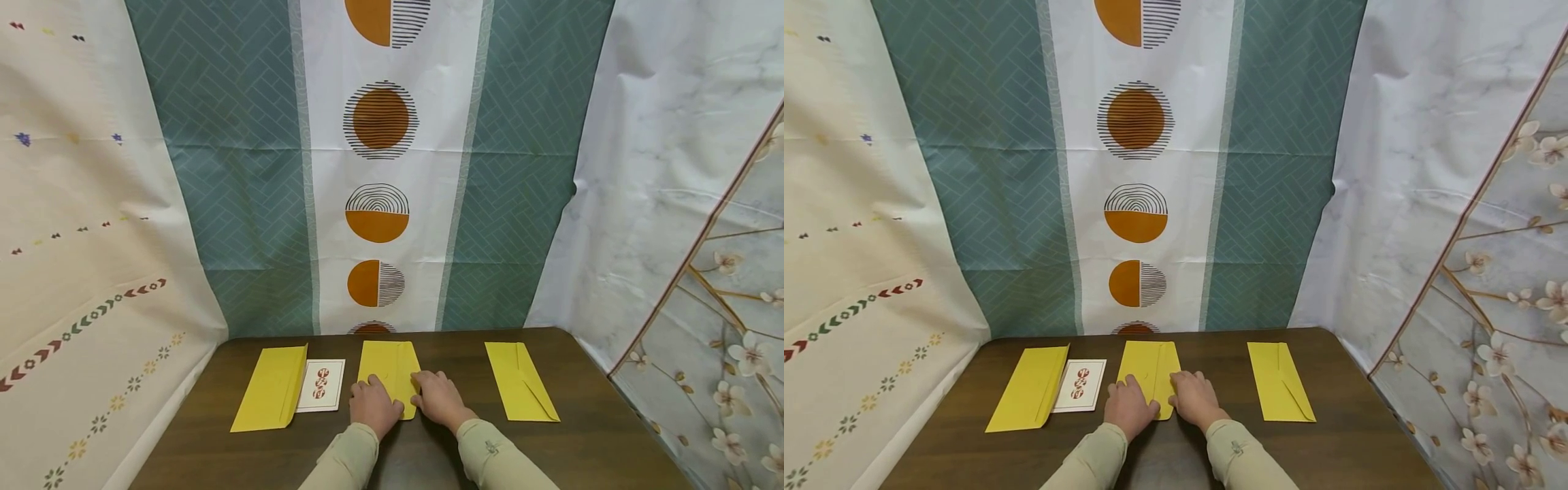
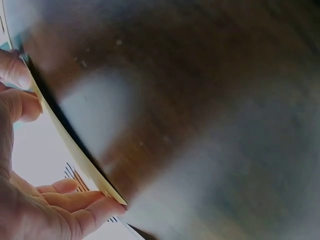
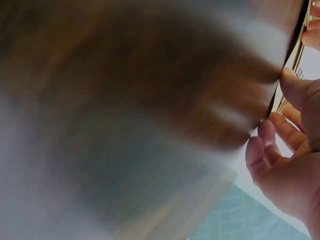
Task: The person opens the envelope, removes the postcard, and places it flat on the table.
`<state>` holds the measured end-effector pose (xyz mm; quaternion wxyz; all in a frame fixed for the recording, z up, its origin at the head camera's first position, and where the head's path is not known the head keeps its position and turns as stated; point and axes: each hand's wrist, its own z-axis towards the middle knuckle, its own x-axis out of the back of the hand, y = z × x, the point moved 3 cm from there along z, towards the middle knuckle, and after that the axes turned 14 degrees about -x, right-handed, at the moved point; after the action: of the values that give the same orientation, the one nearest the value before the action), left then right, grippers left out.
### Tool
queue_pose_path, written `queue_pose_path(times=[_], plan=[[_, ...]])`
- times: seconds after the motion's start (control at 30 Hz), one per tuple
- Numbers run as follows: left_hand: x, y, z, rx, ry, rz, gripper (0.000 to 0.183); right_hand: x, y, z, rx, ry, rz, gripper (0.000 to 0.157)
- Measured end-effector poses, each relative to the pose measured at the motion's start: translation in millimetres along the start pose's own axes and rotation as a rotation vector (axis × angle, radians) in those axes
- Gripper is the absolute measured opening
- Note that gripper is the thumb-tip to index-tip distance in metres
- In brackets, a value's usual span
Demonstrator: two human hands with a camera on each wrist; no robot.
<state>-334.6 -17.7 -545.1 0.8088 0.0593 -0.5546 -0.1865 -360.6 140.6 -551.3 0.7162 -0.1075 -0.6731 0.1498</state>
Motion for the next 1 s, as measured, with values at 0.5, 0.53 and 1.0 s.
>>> queue_pose_path(times=[0.5, 0.53, 1.0], plan=[[-4.4, -3.2, 1.2, 0.024, -0.007, -0.052, 0.058, 5.9, -4.1, 8.6, -0.113, -0.242, 0.510, 0.054], [-4.3, -3.3, 1.0, 0.022, -0.001, -0.050, 0.057, 6.5, -4.5, 8.4, -0.124, -0.250, 0.537, 0.053], [-5.0, -4.4, -0.4, 0.022, 0.020, -0.083, 0.056, 1.1, -4.5, 9.4, -0.375, -0.472, 0.893, 0.054]])
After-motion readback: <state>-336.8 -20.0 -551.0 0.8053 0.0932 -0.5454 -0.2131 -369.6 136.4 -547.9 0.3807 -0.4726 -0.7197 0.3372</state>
